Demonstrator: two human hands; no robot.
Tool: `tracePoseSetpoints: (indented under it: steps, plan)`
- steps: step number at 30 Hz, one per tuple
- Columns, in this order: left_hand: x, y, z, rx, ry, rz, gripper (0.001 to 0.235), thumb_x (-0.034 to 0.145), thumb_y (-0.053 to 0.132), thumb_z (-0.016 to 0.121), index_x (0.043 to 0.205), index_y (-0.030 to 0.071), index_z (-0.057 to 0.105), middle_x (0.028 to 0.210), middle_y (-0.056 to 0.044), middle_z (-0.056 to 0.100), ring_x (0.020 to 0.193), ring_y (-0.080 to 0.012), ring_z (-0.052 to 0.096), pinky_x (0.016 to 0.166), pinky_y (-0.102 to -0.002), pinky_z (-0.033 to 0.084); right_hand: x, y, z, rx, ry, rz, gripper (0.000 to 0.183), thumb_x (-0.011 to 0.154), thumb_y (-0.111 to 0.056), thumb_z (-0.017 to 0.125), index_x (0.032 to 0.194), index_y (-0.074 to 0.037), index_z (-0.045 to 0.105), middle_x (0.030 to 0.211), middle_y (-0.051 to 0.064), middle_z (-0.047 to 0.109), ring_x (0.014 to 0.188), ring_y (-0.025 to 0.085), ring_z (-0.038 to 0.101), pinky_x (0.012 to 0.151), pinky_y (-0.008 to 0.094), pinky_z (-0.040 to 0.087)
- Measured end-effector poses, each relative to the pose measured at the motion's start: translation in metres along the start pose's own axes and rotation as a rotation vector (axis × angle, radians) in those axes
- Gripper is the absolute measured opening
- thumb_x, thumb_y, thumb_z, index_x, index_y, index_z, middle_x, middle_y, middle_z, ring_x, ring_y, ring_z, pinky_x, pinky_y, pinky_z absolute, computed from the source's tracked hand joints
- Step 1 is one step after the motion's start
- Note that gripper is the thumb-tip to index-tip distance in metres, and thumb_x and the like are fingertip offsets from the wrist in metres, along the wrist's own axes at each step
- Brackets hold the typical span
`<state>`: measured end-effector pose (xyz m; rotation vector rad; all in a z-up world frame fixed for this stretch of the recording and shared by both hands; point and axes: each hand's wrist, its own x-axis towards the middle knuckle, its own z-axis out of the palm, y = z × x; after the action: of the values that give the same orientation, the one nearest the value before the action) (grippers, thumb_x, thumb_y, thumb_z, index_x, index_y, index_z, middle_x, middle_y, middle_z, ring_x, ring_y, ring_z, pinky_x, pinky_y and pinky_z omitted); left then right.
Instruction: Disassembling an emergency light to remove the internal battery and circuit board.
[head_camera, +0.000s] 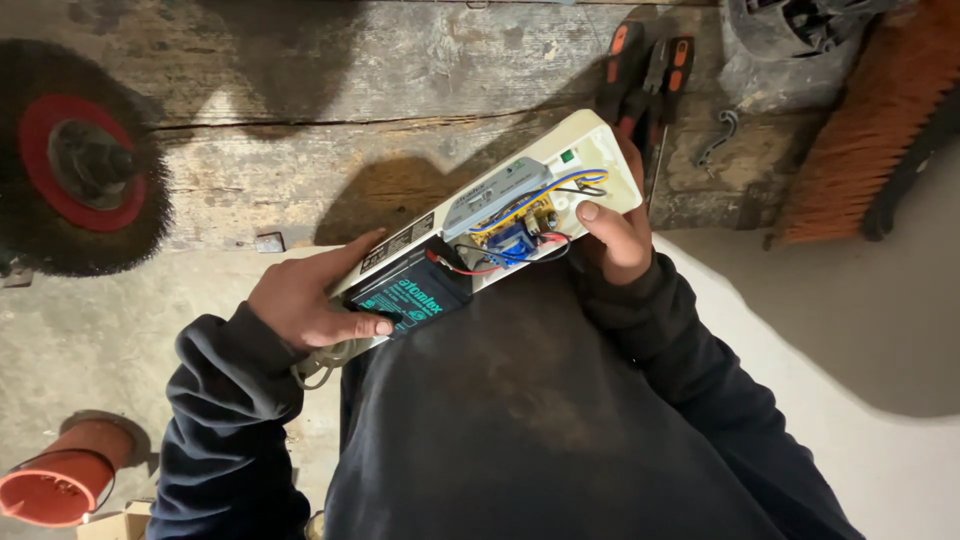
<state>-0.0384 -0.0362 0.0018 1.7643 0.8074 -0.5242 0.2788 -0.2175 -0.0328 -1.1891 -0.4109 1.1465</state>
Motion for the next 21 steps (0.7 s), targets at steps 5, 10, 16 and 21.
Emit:
tracePoseSetpoints:
  steps: [5,10,16,21]
  plan:
    - [0.001,-0.002,0.002,-0.048,-0.017,0.026,0.113,0.061,0.062,0.084,0.155,0.017,0.039,0.132,-0.013,0.067,0.122,-0.0303,0.065,0.098,-0.037,0.050,0.002,0.000,0.004,0.023,0.009,0.018,0.080,0.087,-0.020,0.063,0.158,0.002,0.033,0.146,0.019,0.057,0.135,0.031,0.058,0.119,0.043,0.045]
    - [0.000,-0.012,0.006,-0.010,0.017,0.190,0.115,0.063,0.051,0.089,0.156,0.011,0.033,0.141,-0.018,0.059,0.126,-0.0361,0.059,0.097,-0.040,0.048,0.003,0.007,0.005,0.127,0.026,0.047,0.071,0.091,-0.018,0.060,0.156,0.003,0.038,0.140,0.019,0.060,0.130,0.031,0.060,0.116,0.043,0.047]
    - [0.003,-0.007,0.001,0.015,-0.008,0.150,0.112,0.064,0.041,0.086,0.159,0.018,0.031,0.141,-0.016,0.061,0.123,-0.0359,0.062,0.094,-0.041,0.051,0.001,0.020,0.005,0.059,0.167,0.029,0.071,0.096,-0.023,0.060,0.157,0.005,0.037,0.144,0.017,0.059,0.132,0.030,0.059,0.116,0.042,0.047]
    - [0.004,0.016,-0.013,-0.093,-0.033,0.046,0.107,0.063,0.035,0.089,0.156,0.023,0.037,0.130,-0.014,0.069,0.113,-0.0298,0.070,0.092,-0.038,0.055,0.000,0.017,0.011,0.066,0.096,-0.062,0.085,0.097,-0.024,0.059,0.167,-0.006,0.015,0.158,0.014,0.048,0.137,0.026,0.058,0.113,0.039,0.049]
